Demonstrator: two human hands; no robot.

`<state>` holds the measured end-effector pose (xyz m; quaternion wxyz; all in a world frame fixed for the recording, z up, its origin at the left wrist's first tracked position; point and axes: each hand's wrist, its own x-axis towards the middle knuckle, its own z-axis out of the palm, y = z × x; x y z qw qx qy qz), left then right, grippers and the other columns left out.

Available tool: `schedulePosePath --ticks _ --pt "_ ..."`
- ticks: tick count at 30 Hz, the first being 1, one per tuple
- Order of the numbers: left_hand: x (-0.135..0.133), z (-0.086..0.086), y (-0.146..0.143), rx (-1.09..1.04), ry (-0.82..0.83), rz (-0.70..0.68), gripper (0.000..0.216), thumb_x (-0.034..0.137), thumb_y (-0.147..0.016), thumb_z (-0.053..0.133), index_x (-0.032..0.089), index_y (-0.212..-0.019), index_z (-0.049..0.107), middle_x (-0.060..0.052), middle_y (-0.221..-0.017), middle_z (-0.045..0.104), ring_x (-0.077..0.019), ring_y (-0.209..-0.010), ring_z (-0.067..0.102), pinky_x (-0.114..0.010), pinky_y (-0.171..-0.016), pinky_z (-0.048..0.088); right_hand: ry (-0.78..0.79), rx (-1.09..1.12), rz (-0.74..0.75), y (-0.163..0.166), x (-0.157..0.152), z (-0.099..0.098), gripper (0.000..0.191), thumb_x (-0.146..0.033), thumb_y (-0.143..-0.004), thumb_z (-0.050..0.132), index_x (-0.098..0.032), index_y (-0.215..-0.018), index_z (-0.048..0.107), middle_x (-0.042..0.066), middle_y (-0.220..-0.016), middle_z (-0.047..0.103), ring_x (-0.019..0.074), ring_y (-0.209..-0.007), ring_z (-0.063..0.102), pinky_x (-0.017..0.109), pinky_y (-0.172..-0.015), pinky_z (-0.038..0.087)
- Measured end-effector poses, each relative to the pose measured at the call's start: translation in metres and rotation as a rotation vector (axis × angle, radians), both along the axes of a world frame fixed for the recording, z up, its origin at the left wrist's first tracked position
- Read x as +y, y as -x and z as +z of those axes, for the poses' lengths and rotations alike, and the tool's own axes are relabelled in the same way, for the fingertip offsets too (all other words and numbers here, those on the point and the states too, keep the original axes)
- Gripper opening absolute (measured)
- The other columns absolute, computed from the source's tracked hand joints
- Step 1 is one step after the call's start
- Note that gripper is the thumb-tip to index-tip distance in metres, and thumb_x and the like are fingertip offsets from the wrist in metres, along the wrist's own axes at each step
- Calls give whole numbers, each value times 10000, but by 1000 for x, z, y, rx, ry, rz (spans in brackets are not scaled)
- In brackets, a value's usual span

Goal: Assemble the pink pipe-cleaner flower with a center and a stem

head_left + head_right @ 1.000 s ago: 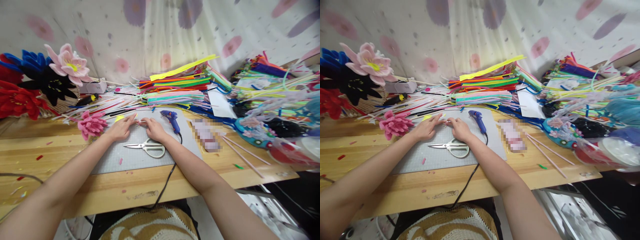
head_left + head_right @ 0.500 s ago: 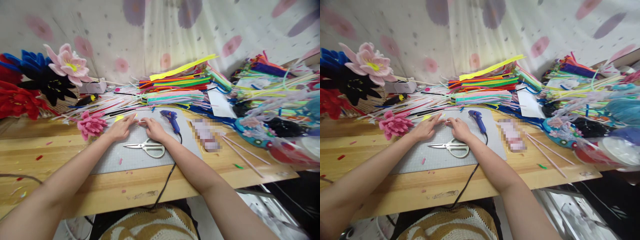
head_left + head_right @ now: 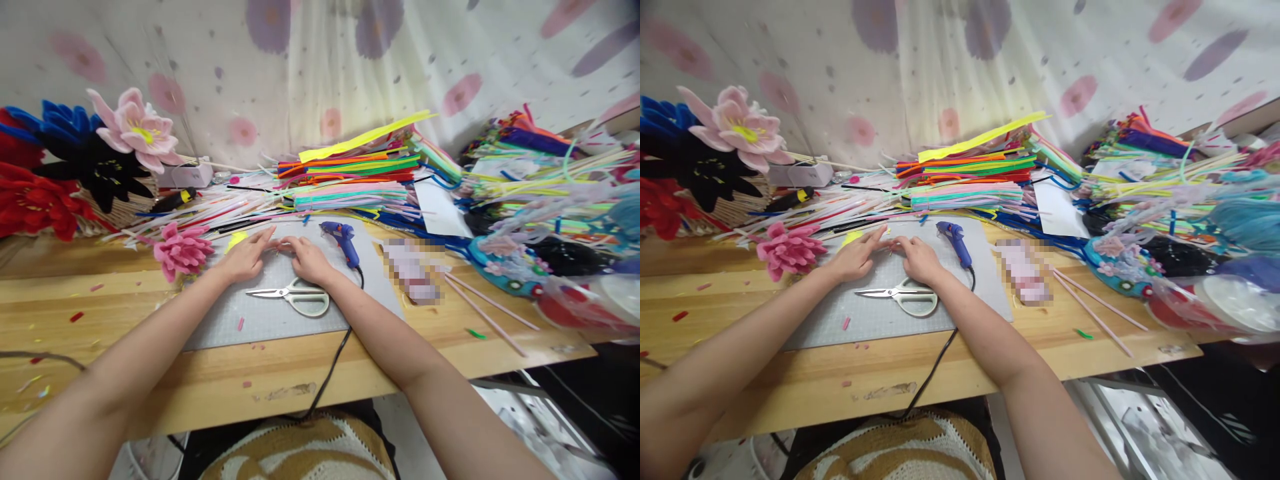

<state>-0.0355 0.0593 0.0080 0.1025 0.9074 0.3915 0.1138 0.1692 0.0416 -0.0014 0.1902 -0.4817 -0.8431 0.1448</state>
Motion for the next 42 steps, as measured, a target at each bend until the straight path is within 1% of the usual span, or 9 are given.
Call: schedulePosePath --ticks 3,8,15,21,26,28,33,37,42 --pt "0 -3 1 8 2 10 912 72 -651 398 159 -1455 -24 -84 -1455 334 -224 -1342 285 -385 -1073 295 -11 -3 -4 0 0 -1 527 -58 -725 422 -186 -1236 430 83 -1037 581 188 -1000 516 300 -850 421" --pt "0 -2 0 -1 29 33 905 69 -648 387 132 -1454 -21 -85 -1394 426 -217 -1330 304 -372 -1073 293 -12 -23 -7 0 1 0 505 -75 -743 420 -188 -1235 437 84 -1016 575 190 -985 524 298 -840 424" --pt "4 1 -1 4 38 44 918 88 -651 389 138 -1449 -62 -110 -1393 422 -237 -1305 350 -393 -1038 334 -32 -46 7 0 -1 2 515 -80 -753 438 -227 -1247 430 64 -1005 595 177 -972 537 279 -835 430" --pt "3 -1 2 4 53 18 952 79 -628 387 152 -1444 -98 -78 -1383 446 -223 -1341 284 -387 -1044 330 -29 44 -23 -1 0 -2 546 -70 -741 410 -187 -1273 406 73 -1050 621 185 -968 560 309 -834 448" --pt "3 -4 4 -18 31 1 962 76 -623 388 167 -1442 -108 -88 -1442 357 -228 -1342 285 -394 -1048 325 -26 162 -43 -2 1 -5 579 -41 -717 389 -164 -1283 375 63 -1147 610 167 -1006 563 309 -863 449" --pt "3 -4 5 -18 31 0 964 77 -623 388 166 -1440 -117 -88 -1445 352 -226 -1341 286 -390 -1046 327 -16 197 -47 -2 1 -4 588 -32 -709 385 -160 -1283 367 53 -1166 607 157 -1007 566 301 -863 451" --pt "2 -1 5 -22 47 -16 974 78 -624 380 173 -1431 -156 -37 -1379 457 -198 -1360 240 -366 -1052 320 1 242 -56 -2 0 -2 576 -26 -718 368 -171 -1275 360 31 -1161 616 143 -1017 564 298 -870 447" --pt "0 3 3 -48 62 -3 966 83 -621 377 167 -1438 -130 -45 -1383 452 -202 -1359 246 -378 -1057 309 3 255 -73 -3 -1 -2 591 -19 -702 365 -166 -1274 354 41 -1159 613 144 -960 572 304 -862 446" --pt "3 6 5 -122 15 4 960 64 -612 387 161 -1445 -81 -42 -1321 520 -196 -1364 235 -413 -1076 279 -5 284 -100 -4 0 -3 593 -25 -685 365 -171 -1260 358 37 -1135 612 142 -906 571 294 -833 444"
